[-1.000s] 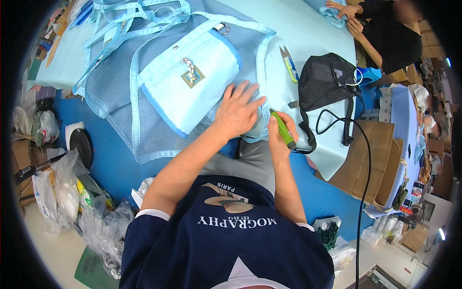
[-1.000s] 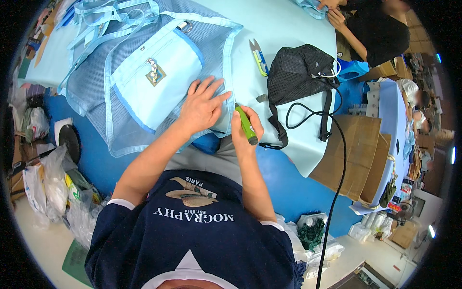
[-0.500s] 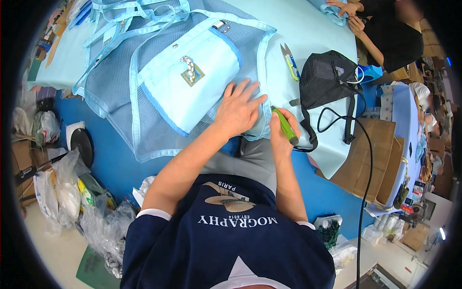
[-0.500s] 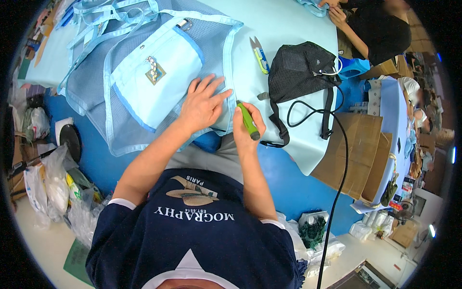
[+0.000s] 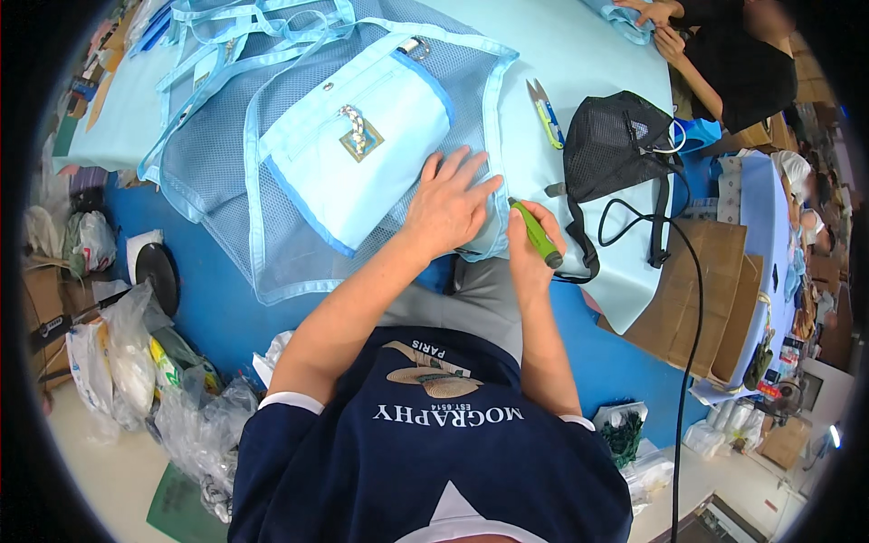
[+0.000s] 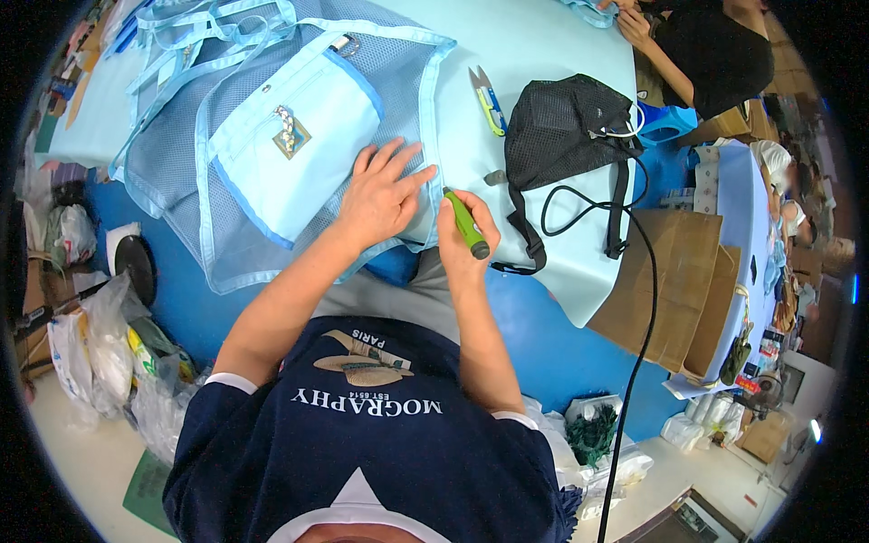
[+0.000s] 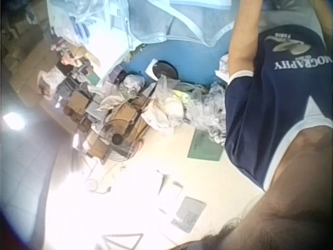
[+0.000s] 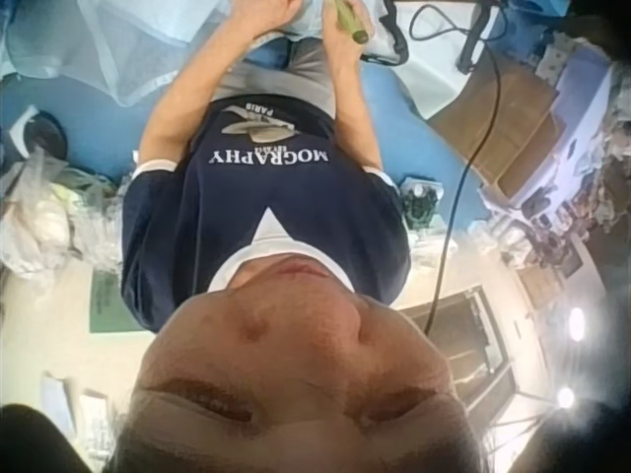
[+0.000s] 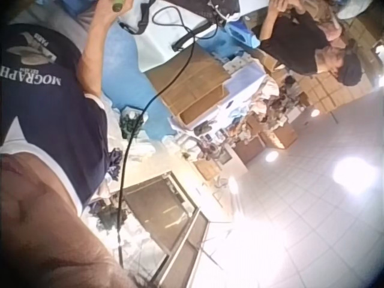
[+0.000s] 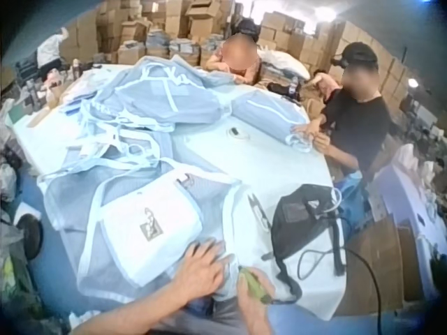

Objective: The recorder is using a handheld heat sealer to bond and finish the edges of blue mesh bags on a workshop table.

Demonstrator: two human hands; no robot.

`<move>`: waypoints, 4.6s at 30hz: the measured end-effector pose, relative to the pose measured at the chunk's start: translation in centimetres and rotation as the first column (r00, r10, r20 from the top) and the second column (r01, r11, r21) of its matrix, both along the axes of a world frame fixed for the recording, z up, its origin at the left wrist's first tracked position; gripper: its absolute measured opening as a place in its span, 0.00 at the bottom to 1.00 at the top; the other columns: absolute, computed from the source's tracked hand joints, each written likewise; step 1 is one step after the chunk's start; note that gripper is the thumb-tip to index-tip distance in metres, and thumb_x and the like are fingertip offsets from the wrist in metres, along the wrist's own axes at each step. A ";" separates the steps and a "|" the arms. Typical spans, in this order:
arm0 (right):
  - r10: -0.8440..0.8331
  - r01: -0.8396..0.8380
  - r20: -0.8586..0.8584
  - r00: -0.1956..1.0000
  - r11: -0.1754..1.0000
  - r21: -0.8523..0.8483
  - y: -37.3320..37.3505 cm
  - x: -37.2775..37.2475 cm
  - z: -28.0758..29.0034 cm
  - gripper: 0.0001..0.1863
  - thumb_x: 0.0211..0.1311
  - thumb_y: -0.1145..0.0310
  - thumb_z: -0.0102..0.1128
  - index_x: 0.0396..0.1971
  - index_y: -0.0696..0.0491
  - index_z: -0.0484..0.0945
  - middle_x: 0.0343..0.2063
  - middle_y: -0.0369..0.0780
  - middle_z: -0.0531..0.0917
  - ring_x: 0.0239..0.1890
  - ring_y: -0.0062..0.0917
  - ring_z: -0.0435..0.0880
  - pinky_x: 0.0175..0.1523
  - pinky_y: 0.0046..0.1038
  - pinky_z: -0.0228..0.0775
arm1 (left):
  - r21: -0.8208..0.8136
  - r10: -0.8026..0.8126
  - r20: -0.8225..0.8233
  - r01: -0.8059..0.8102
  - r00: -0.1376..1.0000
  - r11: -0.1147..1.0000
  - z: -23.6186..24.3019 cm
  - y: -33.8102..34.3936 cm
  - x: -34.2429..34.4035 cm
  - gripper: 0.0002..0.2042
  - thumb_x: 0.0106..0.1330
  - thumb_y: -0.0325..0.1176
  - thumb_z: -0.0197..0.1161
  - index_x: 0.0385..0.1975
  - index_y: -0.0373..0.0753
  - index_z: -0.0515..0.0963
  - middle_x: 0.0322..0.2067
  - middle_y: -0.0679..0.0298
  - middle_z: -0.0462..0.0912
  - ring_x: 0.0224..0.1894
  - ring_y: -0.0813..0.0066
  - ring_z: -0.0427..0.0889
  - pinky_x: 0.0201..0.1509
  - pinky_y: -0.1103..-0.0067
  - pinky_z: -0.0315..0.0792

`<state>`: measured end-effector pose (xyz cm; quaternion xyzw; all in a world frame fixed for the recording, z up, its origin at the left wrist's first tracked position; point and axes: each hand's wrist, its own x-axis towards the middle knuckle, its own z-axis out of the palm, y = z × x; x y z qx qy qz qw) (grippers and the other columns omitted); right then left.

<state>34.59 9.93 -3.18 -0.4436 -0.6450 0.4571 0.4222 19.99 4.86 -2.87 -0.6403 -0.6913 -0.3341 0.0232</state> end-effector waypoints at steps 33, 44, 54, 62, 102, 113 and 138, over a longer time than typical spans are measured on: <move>-0.046 0.054 -0.146 0.988 0.997 0.047 -1.4 2.9 0.4 0.18 0.61 0.72 0.55 0.50 0.61 0.68 0.30 0.43 0.81 0.25 0.17 0.77 0.32 0.18 0.71 | 0.118 -0.044 0.020 0.041 0.999 0.992 0.3 -0.8 0.5 0.16 0.53 0.29 0.56 0.43 0.42 0.76 0.49 0.55 0.73 0.53 0.55 0.69 0.56 0.61 0.60; -0.016 0.005 0.030 0.999 0.945 0.328 -1.5 5.4 0.1 0.17 0.60 0.72 0.56 0.49 0.59 0.71 0.29 0.41 0.80 0.25 0.18 0.77 0.33 0.19 0.71 | -0.275 0.196 0.387 -0.090 0.901 0.957 -9.0 -8.8 9.5 0.28 0.51 0.32 0.62 0.53 0.31 0.62 0.52 0.43 0.66 0.54 0.46 0.66 0.57 0.62 0.62; 0.164 -0.154 -0.051 0.985 0.975 0.159 -0.7 3.0 1.9 0.14 0.55 0.75 0.60 0.42 0.59 0.75 0.25 0.38 0.80 0.26 0.15 0.76 0.32 0.17 0.67 | -0.194 0.213 0.401 -0.145 0.891 0.970 -7.6 -7.5 8.9 0.26 0.52 0.31 0.63 0.50 0.31 0.64 0.48 0.44 0.67 0.51 0.46 0.66 0.55 0.62 0.61; 0.150 -0.150 0.010 0.989 0.983 0.102 0.1 0.4 1.2 0.11 0.52 0.70 0.65 0.33 0.58 0.76 0.23 0.36 0.80 0.25 0.13 0.75 0.31 0.18 0.68 | -0.144 0.264 0.420 -0.223 0.868 0.964 -9.2 -8.2 8.6 0.28 0.49 0.29 0.64 0.51 0.33 0.63 0.48 0.45 0.68 0.51 0.46 0.67 0.56 0.61 0.60; 0.213 -0.228 0.082 0.974 0.926 0.302 -1.9 3.1 1.8 0.19 0.61 0.70 0.54 0.52 0.60 0.68 0.24 0.40 0.80 0.23 0.17 0.76 0.31 0.19 0.68 | -0.097 0.341 0.923 -0.748 0.180 0.657 4.2 -13.0 -17.7 0.14 0.59 0.32 0.59 0.43 0.32 0.76 0.36 0.63 0.79 0.32 0.78 0.75 0.34 0.80 0.70; 0.227 -0.230 0.038 0.973 0.952 0.201 -2.5 2.6 0.9 0.20 0.58 0.72 0.59 0.51 0.56 0.71 0.24 0.39 0.80 0.24 0.19 0.80 0.31 0.20 0.72 | -0.050 0.051 0.999 -0.438 -0.011 0.898 5.7 -13.6 -18.4 0.13 0.62 0.32 0.55 0.41 0.30 0.76 0.33 0.61 0.81 0.32 0.76 0.77 0.35 0.81 0.70; 0.571 -0.470 -0.198 0.797 0.791 0.390 -8.7 -7.5 7.3 0.22 0.52 0.67 0.64 0.46 0.61 0.73 0.29 0.43 0.79 0.27 0.27 0.81 0.33 0.24 0.71 | -0.056 -0.024 0.984 -0.439 -0.175 0.897 7.6 -12.1 -6.1 0.08 0.62 0.32 0.57 0.34 0.34 0.77 0.21 0.70 0.74 0.21 0.85 0.69 0.26 0.85 0.66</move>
